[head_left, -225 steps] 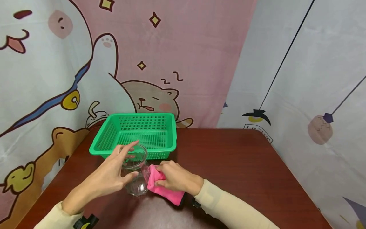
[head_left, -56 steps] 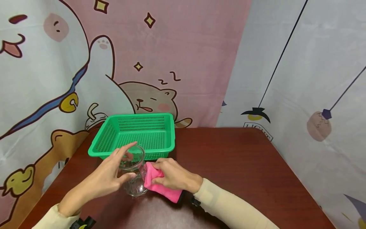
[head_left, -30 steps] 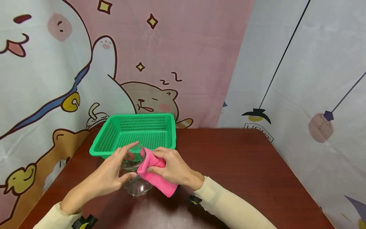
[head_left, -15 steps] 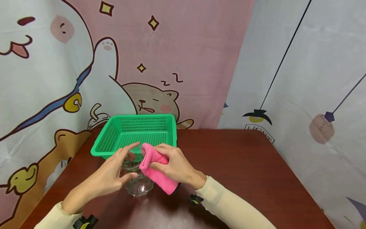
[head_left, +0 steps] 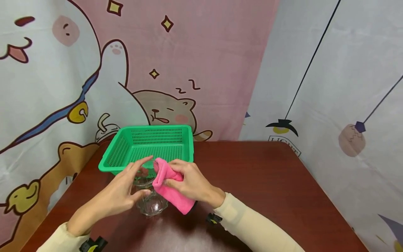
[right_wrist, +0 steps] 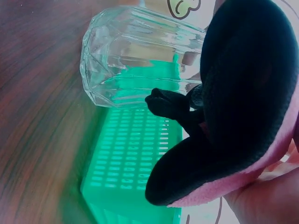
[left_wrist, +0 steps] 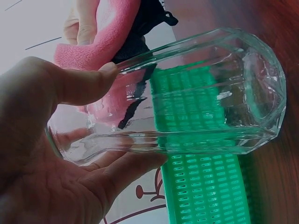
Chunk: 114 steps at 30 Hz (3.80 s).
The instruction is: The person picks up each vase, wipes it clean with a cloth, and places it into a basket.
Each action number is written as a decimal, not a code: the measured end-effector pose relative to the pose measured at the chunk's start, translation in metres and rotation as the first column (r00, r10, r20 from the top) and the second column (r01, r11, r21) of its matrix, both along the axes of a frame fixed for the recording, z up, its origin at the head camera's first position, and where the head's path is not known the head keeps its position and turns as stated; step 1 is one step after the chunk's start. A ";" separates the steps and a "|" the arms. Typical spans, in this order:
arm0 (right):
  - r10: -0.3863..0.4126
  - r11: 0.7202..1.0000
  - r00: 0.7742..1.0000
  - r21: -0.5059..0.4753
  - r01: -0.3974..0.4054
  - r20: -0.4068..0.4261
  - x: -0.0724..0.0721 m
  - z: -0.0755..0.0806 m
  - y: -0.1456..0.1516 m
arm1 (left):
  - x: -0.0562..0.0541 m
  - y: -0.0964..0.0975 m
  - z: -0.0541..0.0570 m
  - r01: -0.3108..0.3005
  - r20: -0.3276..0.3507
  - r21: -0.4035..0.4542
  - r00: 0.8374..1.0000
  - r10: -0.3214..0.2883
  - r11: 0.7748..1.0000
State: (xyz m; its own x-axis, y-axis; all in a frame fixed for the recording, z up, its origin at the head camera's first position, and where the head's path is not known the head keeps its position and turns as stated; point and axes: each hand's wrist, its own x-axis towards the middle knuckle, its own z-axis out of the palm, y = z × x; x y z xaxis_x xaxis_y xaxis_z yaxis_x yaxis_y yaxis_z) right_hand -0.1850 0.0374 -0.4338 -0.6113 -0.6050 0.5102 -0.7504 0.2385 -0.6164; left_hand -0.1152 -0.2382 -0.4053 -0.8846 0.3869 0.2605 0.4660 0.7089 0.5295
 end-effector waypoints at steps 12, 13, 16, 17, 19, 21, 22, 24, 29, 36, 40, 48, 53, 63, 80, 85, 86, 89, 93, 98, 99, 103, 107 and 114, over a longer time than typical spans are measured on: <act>0.012 0.999 1.000 0.048 -0.012 0.009 -0.001 0.001 -0.001 | -0.001 0.000 0.000 0.000 -0.008 0.006 1.000 0.000 1.000; 0.013 0.998 1.000 0.054 -0.014 0.011 -0.002 0.000 -0.001 | -0.001 0.000 0.000 0.000 -0.009 0.006 1.000 0.000 1.000; 0.016 0.998 1.000 0.065 -0.017 0.013 -0.002 -0.001 -0.001 | 0.000 0.000 0.000 0.001 -0.010 0.004 1.000 -0.001 1.000; 0.017 0.997 1.000 0.068 -0.018 0.012 -0.002 -0.001 -0.001 | -0.001 0.000 0.000 0.002 -0.010 0.004 1.000 -0.002 1.000; 0.019 0.997 1.000 0.074 -0.020 0.009 -0.002 -0.002 -0.002 | -0.001 0.000 0.000 0.003 -0.013 0.003 1.000 -0.003 1.000; 0.025 0.994 1.000 0.104 -0.025 0.001 0.000 -0.002 -0.003 | -0.001 -0.001 -0.001 0.009 -0.019 0.003 1.000 -0.009 1.000; 0.026 0.991 1.000 0.131 -0.025 -0.010 0.000 -0.002 -0.003 | -0.001 -0.001 -0.001 0.010 -0.025 0.003 1.000 -0.010 1.000; 0.028 0.981 0.999 0.192 -0.022 -0.029 0.000 -0.003 -0.003 | -0.001 -0.001 -0.001 0.013 -0.034 0.003 0.999 -0.013 1.000; 0.019 0.952 0.999 0.307 -0.005 -0.043 0.002 -0.005 -0.004 | -0.001 -0.001 -0.001 0.014 -0.027 0.007 1.000 -0.014 1.000; -0.002 0.911 1.000 0.413 0.009 -0.018 0.004 -0.004 -0.003 | 0.000 0.000 0.000 0.005 -0.014 0.009 1.000 -0.005 1.000; -0.005 0.884 1.000 0.468 0.009 -0.011 0.004 -0.009 -0.001 | 0.000 0.000 0.000 0.003 -0.011 0.005 1.000 -0.003 1.000; 0.008 0.827 0.999 0.562 0.023 -0.051 0.003 -0.022 0.002 | 0.000 -0.001 -0.001 -0.002 -0.007 0.005 1.000 0.002 1.000; -0.003 0.796 0.999 0.604 0.032 -0.049 0.005 -0.029 0.004 | 0.000 0.000 -0.001 0.002 -0.007 0.008 1.000 -0.002 1.000; 0.000 0.800 0.997 0.598 0.046 -0.077 0.004 -0.034 0.003 | 0.000 0.001 -0.001 0.001 -0.016 0.008 1.000 0.000 1.000; 0.023 0.867 0.996 0.498 0.022 -0.085 0.001 -0.036 0.003 | 0.001 0.000 0.001 0.000 -0.011 -0.003 1.000 0.000 1.000; 0.019 0.901 0.998 0.435 0.010 -0.062 0.003 -0.029 0.002 | 0.001 0.000 0.002 -0.001 -0.001 -0.003 1.000 0.001 1.000; 0.015 0.905 0.998 0.424 0.011 -0.059 0.003 -0.027 0.001 | 0.001 0.000 0.002 -0.001 0.001 -0.001 1.000 0.001 1.000; 0.000 0.922 0.999 0.386 0.021 -0.053 0.004 -0.021 0.000 | 0.001 0.000 0.003 -0.001 -0.002 -0.001 1.000 0.001 1.000; -0.010 0.944 0.998 0.328 0.029 -0.060 0.005 -0.014 -0.002 | 0.001 0.000 0.002 -0.001 -0.006 -0.001 1.000 0.001 1.000; -0.002 0.968 0.997 0.249 0.020 -0.072 0.005 -0.009 -0.003 | 0.001 0.000 0.001 0.001 -0.010 0.001 1.000 -0.001 1.000; 0.000 0.971 0.998 0.237 0.016 -0.068 0.005 -0.008 -0.003 | 0.001 0.000 0.001 0.003 -0.012 0.001 1.000 -0.003 1.000; 0.006 0.982 0.999 0.190 0.002 -0.042 0.004 -0.006 -0.004 | 0.001 0.000 0.001 0.007 -0.014 0.003 1.000 -0.007 1.000; 0.001 0.990 0.999 0.139 0.004 -0.033 0.004 -0.005 -0.004 | 0.000 -0.001 0.001 0.008 -0.011 0.000 1.000 -0.008 1.000; -0.034 0.999 0.999 0.030 0.035 -0.028 0.005 -0.006 -0.003 | 0.000 -0.001 -0.001 0.010 -0.025 -0.002 1.000 -0.010 1.000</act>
State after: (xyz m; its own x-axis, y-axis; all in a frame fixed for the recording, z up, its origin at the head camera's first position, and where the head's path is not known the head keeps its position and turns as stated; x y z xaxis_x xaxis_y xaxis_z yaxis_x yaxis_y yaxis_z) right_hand -0.1803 0.0342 -0.4397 -0.6182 -0.5994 0.5085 -0.7580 0.2833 -0.5875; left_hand -0.1150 -0.2393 -0.4061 -0.8737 0.3965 0.2820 0.4865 0.7048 0.5163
